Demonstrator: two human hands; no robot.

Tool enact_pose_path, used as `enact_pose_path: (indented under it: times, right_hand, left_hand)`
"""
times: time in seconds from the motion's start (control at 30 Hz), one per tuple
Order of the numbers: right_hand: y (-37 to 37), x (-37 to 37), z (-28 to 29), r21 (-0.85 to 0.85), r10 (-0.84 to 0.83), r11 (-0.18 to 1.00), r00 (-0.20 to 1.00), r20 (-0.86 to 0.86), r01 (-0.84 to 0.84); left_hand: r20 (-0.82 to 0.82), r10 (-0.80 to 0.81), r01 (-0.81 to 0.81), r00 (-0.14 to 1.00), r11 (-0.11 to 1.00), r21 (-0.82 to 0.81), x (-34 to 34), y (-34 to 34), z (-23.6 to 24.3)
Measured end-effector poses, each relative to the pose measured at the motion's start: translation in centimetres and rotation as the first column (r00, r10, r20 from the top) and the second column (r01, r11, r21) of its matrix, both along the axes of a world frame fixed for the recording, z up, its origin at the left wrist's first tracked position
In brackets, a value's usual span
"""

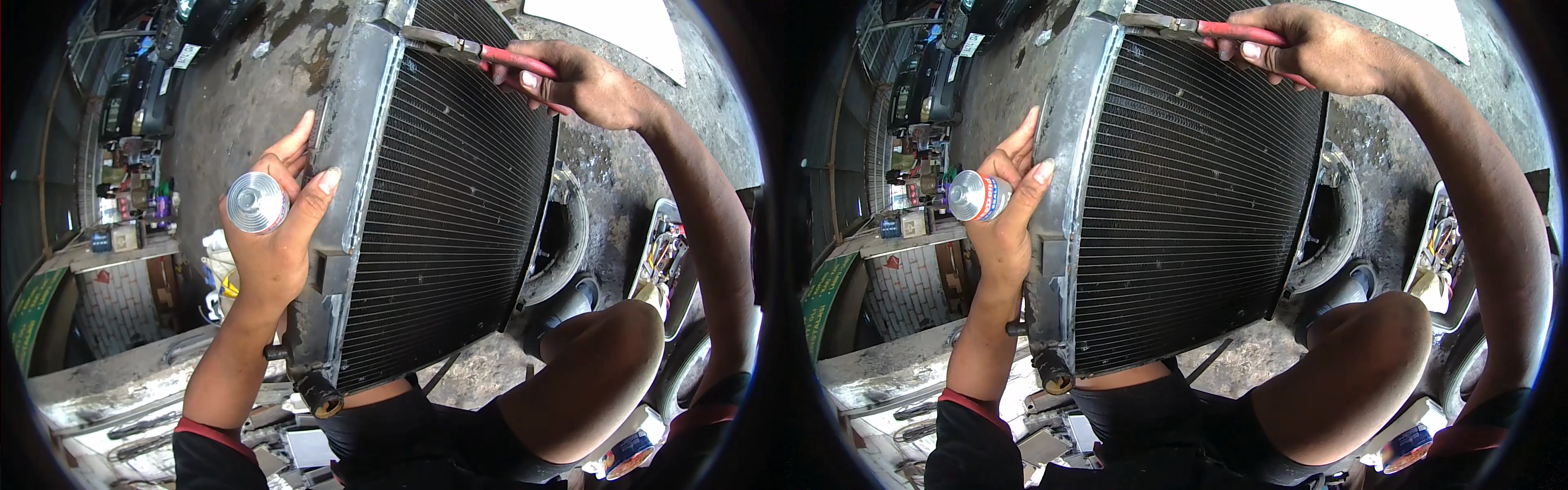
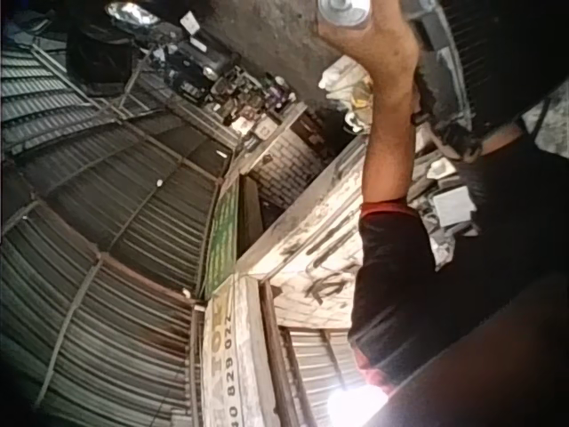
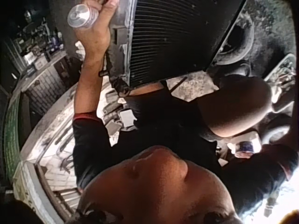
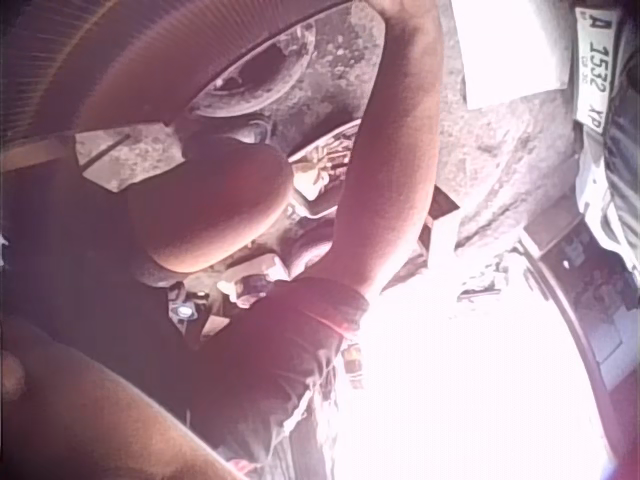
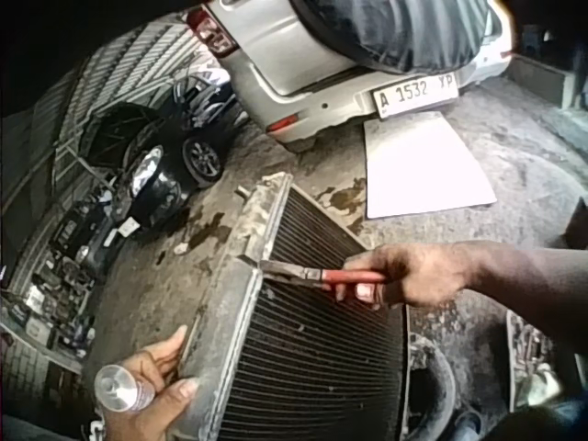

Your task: Repairing a car radiator by applying sealant and wiping it down in a service bay.

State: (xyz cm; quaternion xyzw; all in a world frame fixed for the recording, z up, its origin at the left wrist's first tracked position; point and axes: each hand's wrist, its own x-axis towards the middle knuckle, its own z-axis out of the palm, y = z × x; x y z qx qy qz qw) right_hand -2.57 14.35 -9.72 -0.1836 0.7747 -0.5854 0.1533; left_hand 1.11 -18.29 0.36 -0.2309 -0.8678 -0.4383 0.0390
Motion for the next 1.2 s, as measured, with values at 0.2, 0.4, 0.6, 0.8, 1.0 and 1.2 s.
enact_pose_path:
  times: [0.2,0.4,0.6,0.8,1.0,1.2]
  right_hand:
    - [0.6,-0.4,0.9,0.065,0.029,0.997,0.999,0.028,-0.03]
    - [1.1,-0.2,2.5,0.228,-0.062,0.972,0.997,0.05,0.049]
    - [4.1,0.4,-1.6,-0.347,-0.151,0.911,0.964,0.217,0.221]
    - [3.9,0.4,1.8,-0.034,-0.035,0.999,0.987,0.156,0.041]
    - [2.7,0.5,1.8,0.265,-0.038,0.963,0.997,-0.073,0.057]
    - [3.4,-1.0,2.0,-0.216,0.14,0.975,0.899,0.415,-0.051]
  left_hand:
    - [0.004,0.008,-0.008,1.0,1.0,-0.001,0.2,0.2,0.2]
    - [0.012,0.011,-0.011,1.0,1.0,-0.019,0.4,0.4,0.2]
    - [0.032,-0.029,0.027,0.999,0.999,0.035,0.7,1.5,0.5]
    - [0.012,-0.025,0.026,1.0,0.996,-0.089,1.1,1.1,1.3]
    - [0.053,0.004,0.0,0.999,0.997,-0.073,0.5,0.5,0.7]
    - [0.047,0.013,-0.008,0.999,0.995,-0.103,0.4,-0.2,0.5]
